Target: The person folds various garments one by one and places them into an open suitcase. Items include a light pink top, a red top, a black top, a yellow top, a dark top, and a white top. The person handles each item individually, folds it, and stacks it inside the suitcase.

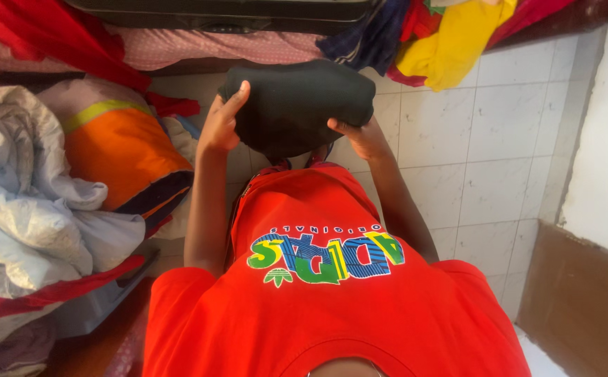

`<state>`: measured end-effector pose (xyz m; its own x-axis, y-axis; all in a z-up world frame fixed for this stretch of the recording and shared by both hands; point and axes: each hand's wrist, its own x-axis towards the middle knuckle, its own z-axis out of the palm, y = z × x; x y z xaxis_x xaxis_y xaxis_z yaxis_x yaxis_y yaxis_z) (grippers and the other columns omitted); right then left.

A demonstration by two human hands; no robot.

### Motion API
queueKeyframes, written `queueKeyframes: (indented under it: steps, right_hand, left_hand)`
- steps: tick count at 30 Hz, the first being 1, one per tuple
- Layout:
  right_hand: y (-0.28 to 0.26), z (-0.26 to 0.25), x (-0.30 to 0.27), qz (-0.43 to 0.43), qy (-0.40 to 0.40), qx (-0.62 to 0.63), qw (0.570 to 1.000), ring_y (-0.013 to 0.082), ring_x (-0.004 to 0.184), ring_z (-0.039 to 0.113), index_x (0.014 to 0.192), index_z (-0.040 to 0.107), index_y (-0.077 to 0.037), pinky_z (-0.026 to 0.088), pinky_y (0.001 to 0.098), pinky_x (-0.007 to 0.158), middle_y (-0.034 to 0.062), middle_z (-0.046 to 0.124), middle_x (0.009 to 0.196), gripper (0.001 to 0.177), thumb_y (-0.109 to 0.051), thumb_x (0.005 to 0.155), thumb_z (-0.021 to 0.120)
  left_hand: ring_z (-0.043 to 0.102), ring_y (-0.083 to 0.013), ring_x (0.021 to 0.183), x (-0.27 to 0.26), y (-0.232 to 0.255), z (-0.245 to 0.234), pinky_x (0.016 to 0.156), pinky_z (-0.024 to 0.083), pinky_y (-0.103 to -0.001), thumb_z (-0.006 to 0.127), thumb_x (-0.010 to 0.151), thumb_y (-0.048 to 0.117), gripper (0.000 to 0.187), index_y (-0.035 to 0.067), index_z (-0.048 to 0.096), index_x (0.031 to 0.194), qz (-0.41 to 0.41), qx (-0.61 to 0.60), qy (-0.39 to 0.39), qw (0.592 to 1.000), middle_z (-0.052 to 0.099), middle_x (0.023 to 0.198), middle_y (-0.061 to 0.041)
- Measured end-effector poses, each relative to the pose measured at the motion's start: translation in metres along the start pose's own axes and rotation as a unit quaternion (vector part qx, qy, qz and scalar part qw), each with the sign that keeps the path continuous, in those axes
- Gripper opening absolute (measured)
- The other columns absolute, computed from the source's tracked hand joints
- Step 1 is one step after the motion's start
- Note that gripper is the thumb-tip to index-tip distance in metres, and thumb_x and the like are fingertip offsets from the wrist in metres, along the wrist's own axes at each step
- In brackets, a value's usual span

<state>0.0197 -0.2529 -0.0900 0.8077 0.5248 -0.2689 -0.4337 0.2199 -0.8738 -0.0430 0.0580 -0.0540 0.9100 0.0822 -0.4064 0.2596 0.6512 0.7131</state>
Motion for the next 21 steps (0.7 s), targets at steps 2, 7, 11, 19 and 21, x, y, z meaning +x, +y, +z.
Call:
queueKeyframes:
  steps: [2, 7, 11, 19, 21]
  right_hand:
    - [-0.007, 0.021, 0.004, -0.011, 0.005, 0.012, 1.000, 0.0181, 0.130, 0.054, 0.144, 0.052, -0.002, 0.044, 0.0339, 0.113, 0.0059, 0.059, 0.139, 0.066, -0.019, 0.091, 0.087]
    - [-0.017, 0.075, 0.025, 0.017, 0.043, 0.018, 0.999, 0.0158, 0.124, 0.057, 0.137, 0.057, -0.004, 0.045, 0.0312, 0.107, 0.0040, 0.063, 0.132, 0.052, -0.018, 0.093, 0.082]
    - [-0.020, 0.115, 0.047, 0.048, 0.083, 0.053, 0.994, 0.0176, 0.115, 0.062, 0.124, 0.066, -0.001, 0.046, 0.0320, 0.104, 0.0052, 0.070, 0.120, 0.035, -0.015, 0.095, 0.079]
    - [-0.066, 0.156, 0.082, 0.100, 0.088, 0.105, 0.985, 0.0191, 0.109, 0.067, 0.117, 0.068, -0.004, 0.051, 0.0346, 0.099, 0.0054, 0.072, 0.115, 0.027, -0.008, 0.092, 0.076]
    - [-0.080, 0.169, 0.090, 0.088, 0.068, 0.102, 0.989, 0.0155, 0.112, 0.066, 0.121, 0.067, -0.005, 0.051, 0.0321, 0.101, 0.0031, 0.070, 0.119, 0.030, -0.008, 0.093, 0.076]
  left_hand:
    - [0.066, -0.0193, 0.113, -0.011, 0.018, -0.002, 0.097, 0.054, -0.034, 0.071, 0.098, 0.034, 0.042, 0.004, 0.064, 0.127, 0.004, -0.007, 0.007, 1.000, 0.068, 0.121, -0.007]
    - [0.054, -0.0209, 0.096, -0.024, 0.048, -0.023, 0.085, 0.043, -0.039, 0.070, 0.102, 0.039, 0.046, -0.004, 0.066, 0.118, 0.001, 0.096, 0.103, 0.990, 0.061, 0.106, -0.008]
    - [0.056, -0.0200, 0.094, -0.034, 0.052, -0.050, 0.085, 0.043, -0.036, 0.068, 0.103, 0.042, 0.047, -0.004, 0.069, 0.113, 0.017, 0.207, 0.140, 0.968, 0.064, 0.100, -0.008]
    - [0.060, -0.0227, 0.131, -0.055, 0.055, -0.069, 0.115, 0.050, -0.037, 0.087, 0.084, 0.004, 0.077, -0.002, 0.043, 0.147, 0.199, 0.145, 0.047, 0.968, 0.059, 0.141, -0.014]
    - [0.053, -0.0241, 0.138, -0.056, 0.060, -0.065, 0.120, 0.046, -0.040, 0.088, 0.083, -0.005, 0.094, -0.002, 0.029, 0.156, 0.269, 0.187, 0.082, 0.941, 0.048, 0.149, -0.015]
